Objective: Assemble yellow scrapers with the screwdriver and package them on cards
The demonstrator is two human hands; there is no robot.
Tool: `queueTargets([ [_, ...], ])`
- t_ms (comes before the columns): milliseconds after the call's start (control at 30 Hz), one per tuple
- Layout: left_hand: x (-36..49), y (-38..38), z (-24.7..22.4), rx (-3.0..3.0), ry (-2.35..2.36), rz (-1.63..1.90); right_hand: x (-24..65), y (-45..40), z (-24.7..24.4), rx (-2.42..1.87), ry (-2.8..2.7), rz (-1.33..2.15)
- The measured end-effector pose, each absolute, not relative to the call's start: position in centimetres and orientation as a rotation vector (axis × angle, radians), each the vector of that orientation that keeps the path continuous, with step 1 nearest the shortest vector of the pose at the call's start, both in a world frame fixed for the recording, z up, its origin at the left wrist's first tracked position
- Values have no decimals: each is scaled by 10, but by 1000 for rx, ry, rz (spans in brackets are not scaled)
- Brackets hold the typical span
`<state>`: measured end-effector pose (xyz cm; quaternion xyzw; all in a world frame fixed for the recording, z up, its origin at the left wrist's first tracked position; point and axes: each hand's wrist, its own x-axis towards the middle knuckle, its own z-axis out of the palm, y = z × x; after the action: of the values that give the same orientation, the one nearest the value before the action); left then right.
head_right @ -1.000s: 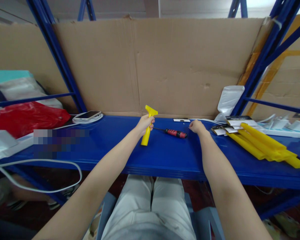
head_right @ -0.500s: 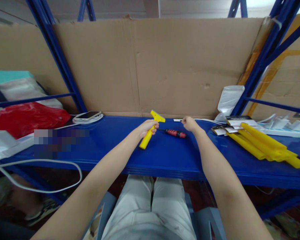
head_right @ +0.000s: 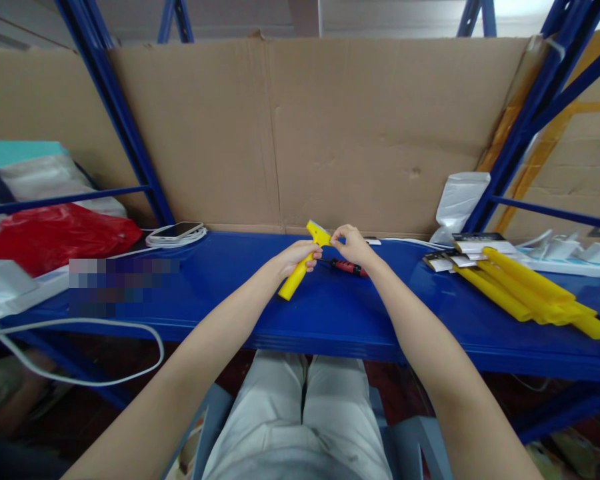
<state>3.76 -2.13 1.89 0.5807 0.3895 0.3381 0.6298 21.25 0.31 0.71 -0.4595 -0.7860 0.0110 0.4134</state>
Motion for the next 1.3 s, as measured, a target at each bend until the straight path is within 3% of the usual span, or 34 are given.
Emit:
queueTargets([
  [867, 36, -15, 16, 1276, 776, 832, 205, 3, 6, -1438, -1527, 463],
  [1067, 36, -11, 14, 1226, 886, 918, 231, -19, 27, -1553, -1938, 535],
  [1300, 34, -9, 15, 1177, 989, 962, 247, -25, 28, -1993, -2353, 328],
])
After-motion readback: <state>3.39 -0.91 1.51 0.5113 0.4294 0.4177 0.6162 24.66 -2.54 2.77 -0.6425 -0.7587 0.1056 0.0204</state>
